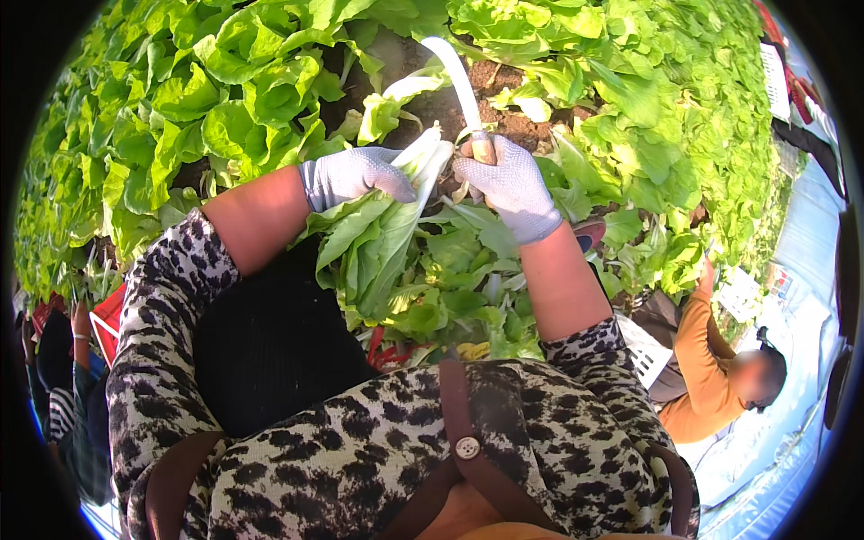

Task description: The person harvests lettuce in a greenhouse using a curved knife. They cut the base of each head, remove outer leaves, and place the trimmed lettuce into a red crate. Other workers are visible nearby doing the same task.

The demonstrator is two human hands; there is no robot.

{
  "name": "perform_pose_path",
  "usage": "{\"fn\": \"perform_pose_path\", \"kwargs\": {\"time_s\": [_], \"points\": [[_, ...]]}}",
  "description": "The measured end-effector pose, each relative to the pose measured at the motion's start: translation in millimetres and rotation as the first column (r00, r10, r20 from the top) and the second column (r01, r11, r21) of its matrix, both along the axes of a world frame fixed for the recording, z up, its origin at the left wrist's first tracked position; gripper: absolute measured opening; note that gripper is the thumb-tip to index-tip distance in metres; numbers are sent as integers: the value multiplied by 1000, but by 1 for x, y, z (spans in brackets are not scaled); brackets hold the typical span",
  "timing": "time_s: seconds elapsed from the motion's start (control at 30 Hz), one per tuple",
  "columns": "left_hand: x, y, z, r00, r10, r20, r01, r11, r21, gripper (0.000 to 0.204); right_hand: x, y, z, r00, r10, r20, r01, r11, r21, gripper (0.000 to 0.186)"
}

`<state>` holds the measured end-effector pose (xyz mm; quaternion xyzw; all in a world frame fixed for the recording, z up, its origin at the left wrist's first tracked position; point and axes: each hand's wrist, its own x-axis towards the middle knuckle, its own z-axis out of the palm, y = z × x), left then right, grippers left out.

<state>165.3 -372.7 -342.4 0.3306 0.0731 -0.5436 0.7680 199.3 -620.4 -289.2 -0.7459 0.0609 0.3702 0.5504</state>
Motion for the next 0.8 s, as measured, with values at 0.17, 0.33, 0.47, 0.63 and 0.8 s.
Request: {"fn": "perform_pose_path", "kwargs": {"time_s": [0.17,0.33,0.47,0.63,0.8], "points": [[-1,11,-21,992,31,126,-32,999,8,41,-3,-19,11,610,468,640,1,806,-591,18],[5,1,1,984,0,-176,-50,959,-280,66,-35,5,9,374,395,839,73,889,-452,26],[0,-3,10,976,17,-219,-89,941,-326,52,-39,2,-7,425,422,801,83,863,-498,25],[9,7,20,977,66,-203,-101,981,-163,33,-35,-26,-53,857,381,347,-22,700,-714,32],[73,82,104,752,-14,659,-397,789,470,44,-55,-48,-70,916,334,224,-114,748,-654,38]]}}
